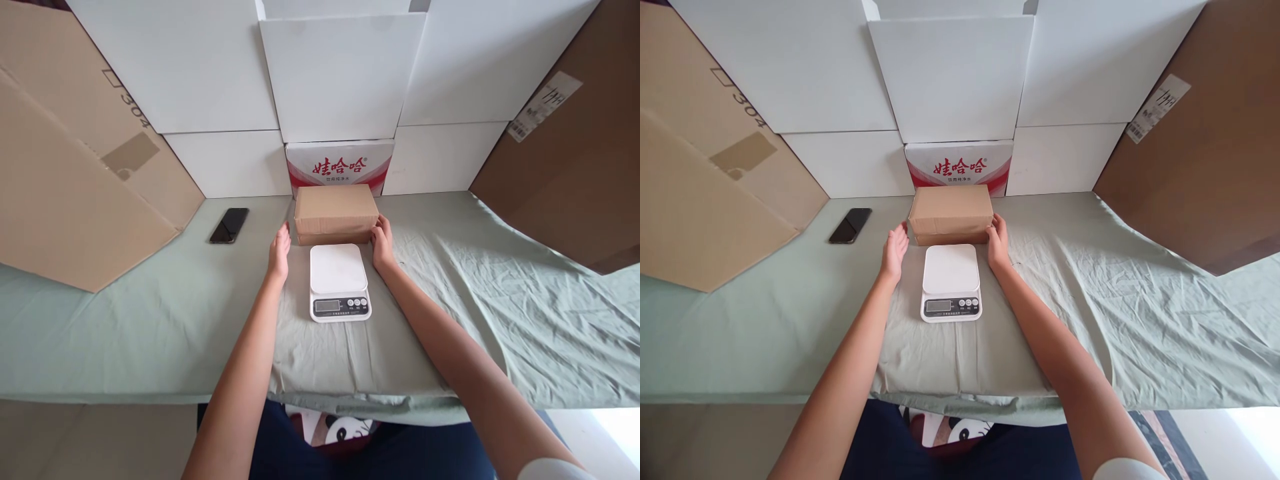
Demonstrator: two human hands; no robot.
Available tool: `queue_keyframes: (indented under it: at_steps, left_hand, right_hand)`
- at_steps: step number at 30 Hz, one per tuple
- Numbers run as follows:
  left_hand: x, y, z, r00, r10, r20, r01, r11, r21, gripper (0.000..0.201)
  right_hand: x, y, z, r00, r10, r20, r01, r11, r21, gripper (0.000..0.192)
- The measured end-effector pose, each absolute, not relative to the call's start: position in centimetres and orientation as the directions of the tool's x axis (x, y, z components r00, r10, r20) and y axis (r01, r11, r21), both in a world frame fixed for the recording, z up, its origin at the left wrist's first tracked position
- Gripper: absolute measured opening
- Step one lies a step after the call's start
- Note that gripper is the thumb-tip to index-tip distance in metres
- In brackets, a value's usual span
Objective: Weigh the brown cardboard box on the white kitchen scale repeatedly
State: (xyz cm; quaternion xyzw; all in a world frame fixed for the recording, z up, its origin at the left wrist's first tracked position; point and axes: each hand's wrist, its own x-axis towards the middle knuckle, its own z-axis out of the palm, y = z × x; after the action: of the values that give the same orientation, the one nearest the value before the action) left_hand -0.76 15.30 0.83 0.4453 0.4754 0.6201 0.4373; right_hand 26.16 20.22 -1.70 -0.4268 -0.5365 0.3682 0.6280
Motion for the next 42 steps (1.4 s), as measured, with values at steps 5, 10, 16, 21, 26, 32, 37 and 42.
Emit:
queue_keyframes:
  at_steps: [5,10,16,21,26,32,37,42]
  left_hand:
    - [-0.6,15.3,0.6,-0.2,0.968,0.15,-0.095,-0.171,0.981,0.08]
    - [-0.3,15.2,0.5,-0.174,0.973,0.151,-0.094,-0.169,0.981,0.081]
    - [0.0,15.2,0.5,-0.121,0.983,0.142,-0.098,-0.154,0.983,0.083]
    - [0.4,15.4,0.3,-0.103,0.981,0.162,-0.106,-0.173,0.979,0.085]
    - [0.4,15.6,0.2,-0.098,0.979,0.176,-0.116,-0.187,0.975,0.087]
    - [0.6,15.4,0.5,-0.097,0.977,0.193,-0.119,-0.203,0.972,0.083]
    - [0.9,15.3,0.6,-0.107,0.977,0.182,-0.12,-0.194,0.974,0.084]
    - [0.7,15.1,0.9,-0.089,0.976,0.2,-0.13,-0.21,0.969,0.079]
  right_hand:
    - [25.8,19.8,-1.0,0.195,0.936,0.294,-0.077,0.313,-0.947,0.045]
    - [25.6,19.4,-0.4,0.173,0.927,0.334,-0.045,0.346,-0.937,0.039]
    - [25.2,18.3,1.2,0.148,0.919,0.365,0.088,0.356,-0.93,0.034]
    - [25.0,18.1,1.4,0.136,0.918,0.374,0.092,0.364,-0.927,0.041]
    - [25.0,18.3,1.2,0.136,0.915,0.38,0.091,0.37,-0.924,0.043]
    - [24.9,18.1,1.5,0.128,0.923,0.364,0.111,0.351,-0.93,0.042]
    - [24.9,18.2,1.4,0.1,0.928,0.359,0.107,0.349,-0.931,0.045]
    - [24.9,18.0,1.4,0.053,0.918,0.392,0.118,0.384,-0.916,0.048]
